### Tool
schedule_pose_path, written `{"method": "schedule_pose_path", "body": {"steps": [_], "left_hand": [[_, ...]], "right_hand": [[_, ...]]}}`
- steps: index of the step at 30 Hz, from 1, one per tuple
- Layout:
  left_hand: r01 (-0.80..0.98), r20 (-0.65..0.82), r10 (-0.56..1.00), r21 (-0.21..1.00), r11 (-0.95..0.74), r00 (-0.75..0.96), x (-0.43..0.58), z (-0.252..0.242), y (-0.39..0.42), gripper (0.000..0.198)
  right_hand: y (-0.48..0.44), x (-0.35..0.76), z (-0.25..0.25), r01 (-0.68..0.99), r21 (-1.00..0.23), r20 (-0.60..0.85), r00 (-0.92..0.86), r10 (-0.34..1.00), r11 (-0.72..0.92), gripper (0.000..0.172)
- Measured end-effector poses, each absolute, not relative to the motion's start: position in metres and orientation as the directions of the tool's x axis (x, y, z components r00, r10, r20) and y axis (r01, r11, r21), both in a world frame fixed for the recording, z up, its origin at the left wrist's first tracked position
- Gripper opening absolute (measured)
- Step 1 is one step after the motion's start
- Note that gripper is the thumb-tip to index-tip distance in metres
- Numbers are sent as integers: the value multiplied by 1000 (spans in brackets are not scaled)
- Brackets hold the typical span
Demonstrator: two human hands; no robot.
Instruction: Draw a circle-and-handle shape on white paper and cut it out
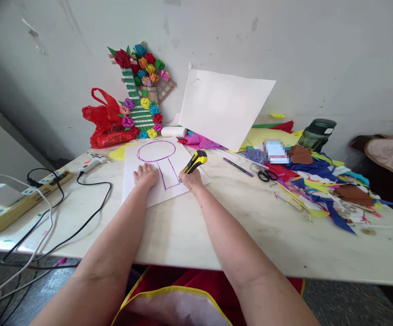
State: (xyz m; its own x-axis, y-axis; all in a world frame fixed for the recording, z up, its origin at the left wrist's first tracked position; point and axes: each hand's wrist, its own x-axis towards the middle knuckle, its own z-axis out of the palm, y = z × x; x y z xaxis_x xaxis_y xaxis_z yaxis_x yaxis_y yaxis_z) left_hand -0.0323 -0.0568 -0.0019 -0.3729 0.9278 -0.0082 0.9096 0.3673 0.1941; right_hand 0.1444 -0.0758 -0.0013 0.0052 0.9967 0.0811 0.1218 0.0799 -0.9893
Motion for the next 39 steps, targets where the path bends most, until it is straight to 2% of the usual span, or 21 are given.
{"method": "schedule_pose_path", "body": {"steps": [39], "left_hand": [[908,-33,926,185,376,-376,-31,3,-60,65]], "right_hand": [[-76,147,-2,136,-984,115,-12,993,116,5]]}}
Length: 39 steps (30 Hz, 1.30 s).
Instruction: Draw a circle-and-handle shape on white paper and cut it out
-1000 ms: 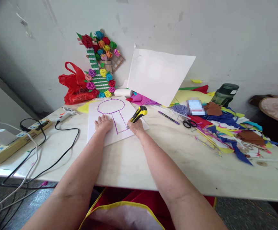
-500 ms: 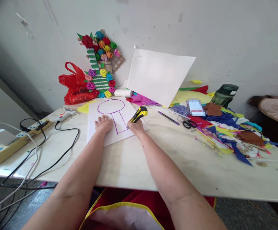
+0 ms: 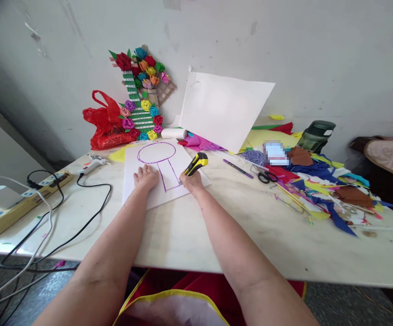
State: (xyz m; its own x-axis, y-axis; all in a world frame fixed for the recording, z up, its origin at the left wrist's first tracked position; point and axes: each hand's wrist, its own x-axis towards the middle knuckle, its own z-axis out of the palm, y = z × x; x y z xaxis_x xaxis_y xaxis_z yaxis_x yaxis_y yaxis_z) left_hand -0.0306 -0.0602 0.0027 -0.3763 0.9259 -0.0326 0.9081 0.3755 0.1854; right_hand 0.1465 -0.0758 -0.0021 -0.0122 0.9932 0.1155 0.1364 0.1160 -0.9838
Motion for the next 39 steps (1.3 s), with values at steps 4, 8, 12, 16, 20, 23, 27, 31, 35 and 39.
{"method": "schedule_pose_path", "body": {"steps": [4,8,12,16,20,23,27,31,35,39], "left_hand": [[908,-35,926,185,375,-376,-31,2,-60,65],[912,-20,929,186,366,-369,-32,0,-58,65],[909,-14,928,196,367,-371,-33,-1,-57,65],[913,-17,931,190,362,-365,-33,-1,-57,65],[913,-28,931,186,364,-365,-33,0,-57,65],[912,-23,931,192,363,-365,-33,0,-58,65],[910,10,930,209,357,-367,-32,-1,-58,63],[909,10,930,213,357,-368,-33,-2,-56,62],[913,1,933,204,352,-360,-34,-3,-54,62],[918,-34,935,178,353,-353,-34,1,-56,63]], "right_hand": [[-77,147,-1,141,-983,120,-13,993,121,5],[-77,147,-1,136,-984,112,-11,994,112,5],[-77,146,-2,122,-987,109,-7,994,109,4],[-79,146,1,126,-988,94,0,996,93,3],[-81,146,4,123,-989,85,-1,996,84,2],[-82,146,5,123,-989,76,1,997,76,3],[-81,145,3,145,-986,78,-3,997,78,3],[-77,147,-2,155,-983,100,-14,995,101,3],[-75,147,-5,135,-984,114,-9,993,114,4],[-75,145,-5,85,-990,114,22,993,112,3]]}}
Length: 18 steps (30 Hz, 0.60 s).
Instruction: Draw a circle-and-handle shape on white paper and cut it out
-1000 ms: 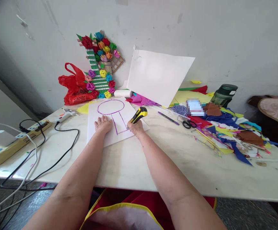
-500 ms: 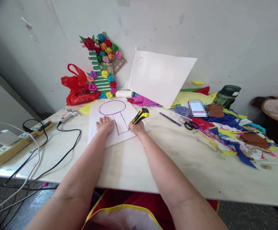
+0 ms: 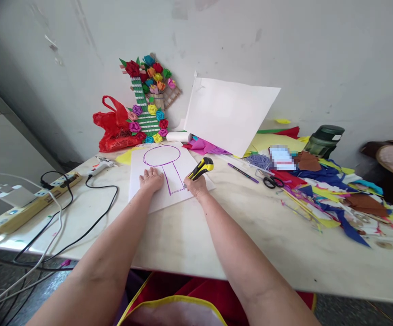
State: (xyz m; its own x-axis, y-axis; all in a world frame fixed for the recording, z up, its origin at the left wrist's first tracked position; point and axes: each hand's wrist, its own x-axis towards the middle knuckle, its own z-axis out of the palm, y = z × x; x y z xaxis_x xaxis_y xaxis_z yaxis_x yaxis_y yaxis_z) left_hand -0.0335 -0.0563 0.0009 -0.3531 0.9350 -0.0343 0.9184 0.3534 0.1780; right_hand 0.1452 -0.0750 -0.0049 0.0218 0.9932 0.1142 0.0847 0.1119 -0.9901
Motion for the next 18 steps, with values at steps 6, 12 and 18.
{"method": "schedule_pose_path", "body": {"steps": [6,12,18], "left_hand": [[936,-75,944,129,328,-320,-36,10,-60,65],[981,28,982,58,185,-187,-54,15,-61,60],[995,116,991,-65,73,-65,-67,22,-61,51]], "right_hand": [[-69,145,-1,-175,-976,97,198,975,133,4],[-56,136,16,-231,-958,132,180,975,172,5],[-32,112,28,-184,-965,177,65,982,186,7]]}}
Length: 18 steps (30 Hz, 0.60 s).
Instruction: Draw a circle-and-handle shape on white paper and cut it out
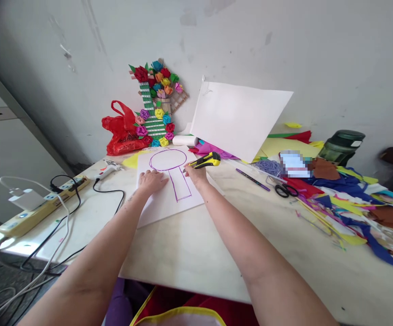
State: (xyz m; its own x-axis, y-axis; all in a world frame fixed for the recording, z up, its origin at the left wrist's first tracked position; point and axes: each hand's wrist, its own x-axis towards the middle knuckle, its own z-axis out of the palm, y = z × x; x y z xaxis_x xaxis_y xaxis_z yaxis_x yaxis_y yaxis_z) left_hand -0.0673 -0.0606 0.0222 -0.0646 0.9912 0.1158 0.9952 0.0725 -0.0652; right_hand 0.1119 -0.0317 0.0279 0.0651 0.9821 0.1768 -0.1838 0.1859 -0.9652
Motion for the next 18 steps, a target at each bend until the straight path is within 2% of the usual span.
{"method": "schedule_pose_path", "body": {"steps": [3,9,12,18], "left_hand": [[996,230,973,-76,47,-29,-71,19,-61,45],[998,389,920,-13,65,-55,-76,8,-60,37],[996,414,906,30,86,-91,-77,5,-58,35],[974,371,906,165,152,-204,-83,2,-53,31]], "right_hand": [[-20,100,31,-189,-965,177,55,983,184,7],[5,89,38,-221,-956,180,74,981,193,9],[18,83,40,-219,-954,195,72,978,206,9],[33,69,33,-205,-954,227,-7,974,221,6]]}}
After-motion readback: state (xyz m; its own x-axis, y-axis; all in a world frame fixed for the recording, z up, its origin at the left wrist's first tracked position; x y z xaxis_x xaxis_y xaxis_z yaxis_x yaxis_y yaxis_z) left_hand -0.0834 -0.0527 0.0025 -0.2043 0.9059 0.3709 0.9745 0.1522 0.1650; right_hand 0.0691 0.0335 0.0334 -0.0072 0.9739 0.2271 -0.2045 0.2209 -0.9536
